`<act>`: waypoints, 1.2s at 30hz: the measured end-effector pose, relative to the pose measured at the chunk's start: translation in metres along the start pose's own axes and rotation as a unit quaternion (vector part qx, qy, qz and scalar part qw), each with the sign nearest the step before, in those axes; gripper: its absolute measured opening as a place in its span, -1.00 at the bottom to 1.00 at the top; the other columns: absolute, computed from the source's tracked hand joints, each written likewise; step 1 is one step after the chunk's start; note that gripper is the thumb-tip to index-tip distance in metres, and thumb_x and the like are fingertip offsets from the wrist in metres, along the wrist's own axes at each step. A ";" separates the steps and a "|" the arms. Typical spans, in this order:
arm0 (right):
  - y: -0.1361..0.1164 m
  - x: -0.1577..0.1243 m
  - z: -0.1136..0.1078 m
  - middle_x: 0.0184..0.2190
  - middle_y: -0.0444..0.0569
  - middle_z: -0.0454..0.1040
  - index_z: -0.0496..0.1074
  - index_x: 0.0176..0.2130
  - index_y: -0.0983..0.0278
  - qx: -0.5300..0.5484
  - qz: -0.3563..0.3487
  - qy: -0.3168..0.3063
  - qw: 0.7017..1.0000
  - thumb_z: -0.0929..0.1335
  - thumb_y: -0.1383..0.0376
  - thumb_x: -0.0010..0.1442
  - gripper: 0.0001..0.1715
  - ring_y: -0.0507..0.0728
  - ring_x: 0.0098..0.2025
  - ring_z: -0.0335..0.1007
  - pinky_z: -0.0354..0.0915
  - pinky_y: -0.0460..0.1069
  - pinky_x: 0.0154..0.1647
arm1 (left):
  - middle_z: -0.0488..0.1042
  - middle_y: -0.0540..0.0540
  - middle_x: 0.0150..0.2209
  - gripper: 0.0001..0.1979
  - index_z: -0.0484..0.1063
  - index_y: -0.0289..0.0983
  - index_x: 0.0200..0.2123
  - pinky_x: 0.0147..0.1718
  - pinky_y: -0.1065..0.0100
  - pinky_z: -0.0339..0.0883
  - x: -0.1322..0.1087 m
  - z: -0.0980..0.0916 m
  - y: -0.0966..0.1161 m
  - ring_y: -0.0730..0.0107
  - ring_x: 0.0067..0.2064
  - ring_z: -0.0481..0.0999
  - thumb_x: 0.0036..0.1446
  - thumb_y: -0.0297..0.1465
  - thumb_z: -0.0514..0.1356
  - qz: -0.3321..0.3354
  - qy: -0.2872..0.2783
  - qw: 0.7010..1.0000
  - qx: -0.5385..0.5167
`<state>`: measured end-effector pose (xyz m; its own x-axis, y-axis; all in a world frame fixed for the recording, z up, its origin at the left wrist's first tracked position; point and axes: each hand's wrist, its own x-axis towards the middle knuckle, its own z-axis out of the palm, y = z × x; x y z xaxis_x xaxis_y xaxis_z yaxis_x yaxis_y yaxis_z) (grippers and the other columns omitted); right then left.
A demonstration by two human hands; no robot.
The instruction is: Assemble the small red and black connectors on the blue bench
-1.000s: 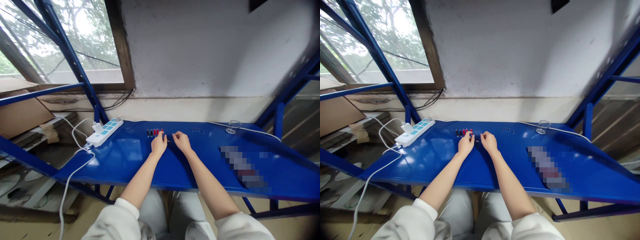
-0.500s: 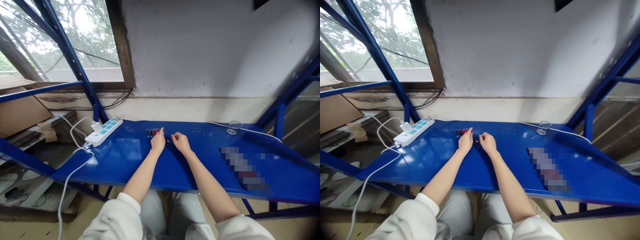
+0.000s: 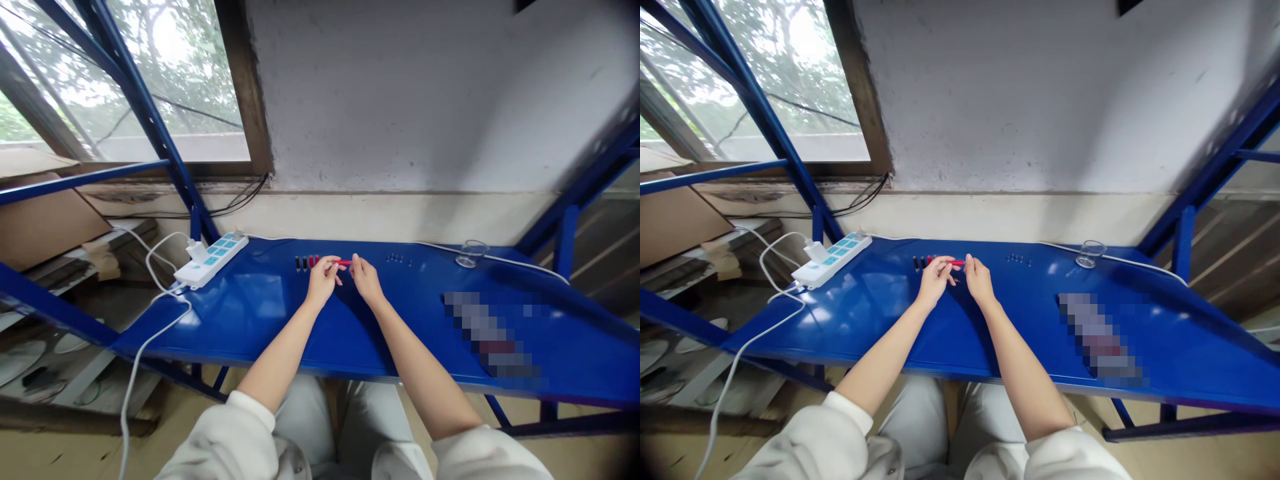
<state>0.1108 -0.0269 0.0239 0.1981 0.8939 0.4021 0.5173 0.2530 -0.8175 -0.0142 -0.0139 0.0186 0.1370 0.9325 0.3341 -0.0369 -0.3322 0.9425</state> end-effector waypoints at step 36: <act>-0.009 -0.003 0.001 -0.69 -0.18 0.15 0.17 -0.62 0.27 0.103 -0.030 0.023 0.994 0.12 -0.04 0.15 -0.46 -0.03 -0.59 0.07 0.05 -0.10 -0.51 | 0.40 0.01 -0.57 -0.62 0.29 -0.33 -0.38 -0.72 0.55 0.03 -0.002 -0.001 0.010 0.62 -0.71 0.30 0.01 -0.08 0.08 -0.060 0.040 0.995 -0.072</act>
<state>0.1052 -0.0313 0.0299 0.2125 0.8581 0.4674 0.3488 0.3803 -0.8566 -0.0161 -0.0191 0.0276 0.0708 0.9743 0.2137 -0.1675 -0.1996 0.9655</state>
